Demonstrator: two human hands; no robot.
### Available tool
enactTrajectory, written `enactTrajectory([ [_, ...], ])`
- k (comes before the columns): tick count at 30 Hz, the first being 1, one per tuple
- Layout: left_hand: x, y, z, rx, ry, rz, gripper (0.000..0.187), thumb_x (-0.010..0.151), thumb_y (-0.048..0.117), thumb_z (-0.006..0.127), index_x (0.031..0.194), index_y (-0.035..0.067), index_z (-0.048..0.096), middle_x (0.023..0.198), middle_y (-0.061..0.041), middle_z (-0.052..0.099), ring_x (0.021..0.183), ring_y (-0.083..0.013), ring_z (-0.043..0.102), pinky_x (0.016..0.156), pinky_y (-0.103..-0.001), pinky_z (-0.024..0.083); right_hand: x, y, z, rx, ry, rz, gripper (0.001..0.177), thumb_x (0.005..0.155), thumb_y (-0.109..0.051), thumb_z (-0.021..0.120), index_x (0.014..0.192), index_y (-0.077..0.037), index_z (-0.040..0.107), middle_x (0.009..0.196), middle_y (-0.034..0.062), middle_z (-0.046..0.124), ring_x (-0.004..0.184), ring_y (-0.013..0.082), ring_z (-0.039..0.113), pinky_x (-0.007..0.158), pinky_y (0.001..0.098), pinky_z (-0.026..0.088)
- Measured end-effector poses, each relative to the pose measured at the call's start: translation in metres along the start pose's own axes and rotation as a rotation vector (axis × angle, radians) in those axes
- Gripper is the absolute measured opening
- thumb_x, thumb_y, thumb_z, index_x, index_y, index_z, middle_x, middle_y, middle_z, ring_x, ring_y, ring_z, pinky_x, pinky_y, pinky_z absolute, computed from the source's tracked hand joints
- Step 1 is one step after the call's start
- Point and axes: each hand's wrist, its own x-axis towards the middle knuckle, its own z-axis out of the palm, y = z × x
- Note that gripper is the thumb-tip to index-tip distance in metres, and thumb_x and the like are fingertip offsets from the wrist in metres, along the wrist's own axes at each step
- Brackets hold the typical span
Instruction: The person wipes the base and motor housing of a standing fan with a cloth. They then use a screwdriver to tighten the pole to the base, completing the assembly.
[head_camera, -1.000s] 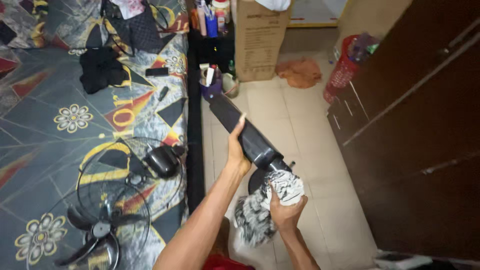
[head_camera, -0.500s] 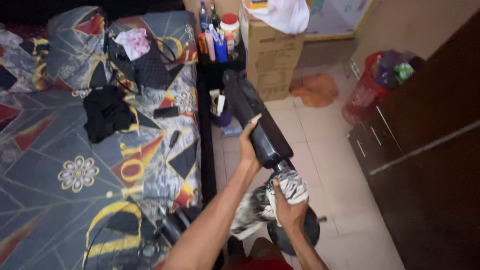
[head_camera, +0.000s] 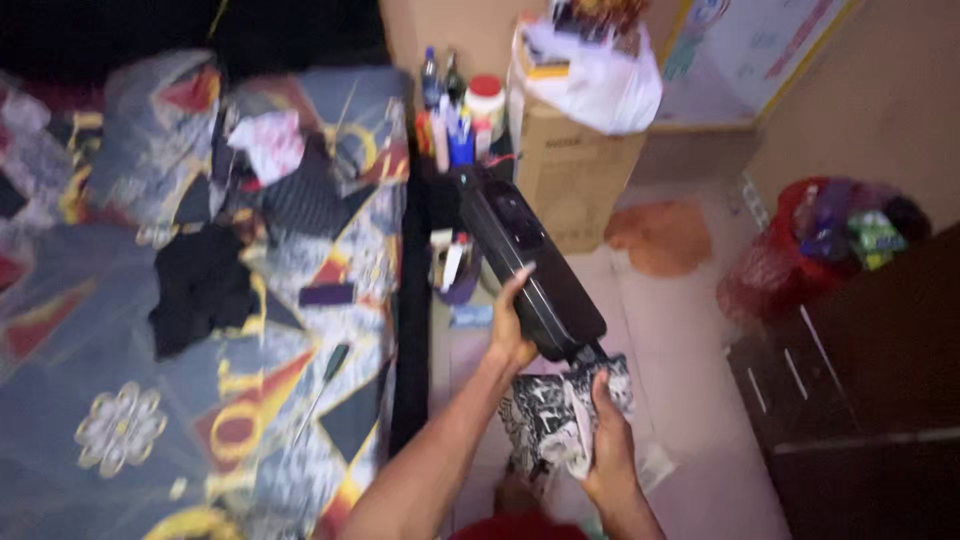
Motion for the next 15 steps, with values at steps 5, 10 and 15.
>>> enactTrajectory([
  [5,0.088,-0.010,0.053,0.271,-0.072,-0.103,0.052,0.092,0.044,0.064,0.138,0.020,0.062,0.122,-0.004,0.068,0.115,-0.0243,0.062,0.106,-0.049,0.046,0.103,-0.059,-0.040,-0.238,0.218,-0.592,0.029,0.095,-0.023,0.071,0.118,-0.007,0.066,0.104,0.0082,0.071,0.087,0.0227,0.071,0.075,0.0387,0.058],
  [10,0.143,-0.043,0.117,0.121,-0.004,-0.277,0.064,0.091,0.061,0.061,0.132,0.012,0.064,0.121,-0.009,0.071,0.111,-0.0251,0.068,0.100,-0.048,0.052,0.176,-0.086,-0.136,-1.413,0.459,-1.231,0.041,0.084,-0.022,0.077,0.117,0.002,0.065,0.107,0.0075,0.075,0.102,0.0250,0.072,0.100,0.0451,0.047],
  [15,0.205,-0.093,0.147,0.229,0.076,-0.392,0.062,0.085,0.056,0.072,0.129,0.012,0.066,0.111,-0.007,0.072,0.095,-0.0238,0.070,0.088,-0.045,0.059,0.176,-0.101,-0.116,-1.081,0.616,-0.843,0.039,0.092,-0.026,0.075,0.117,0.002,0.066,0.097,0.0128,0.073,0.088,0.0313,0.068,0.082,0.0508,0.052],
])
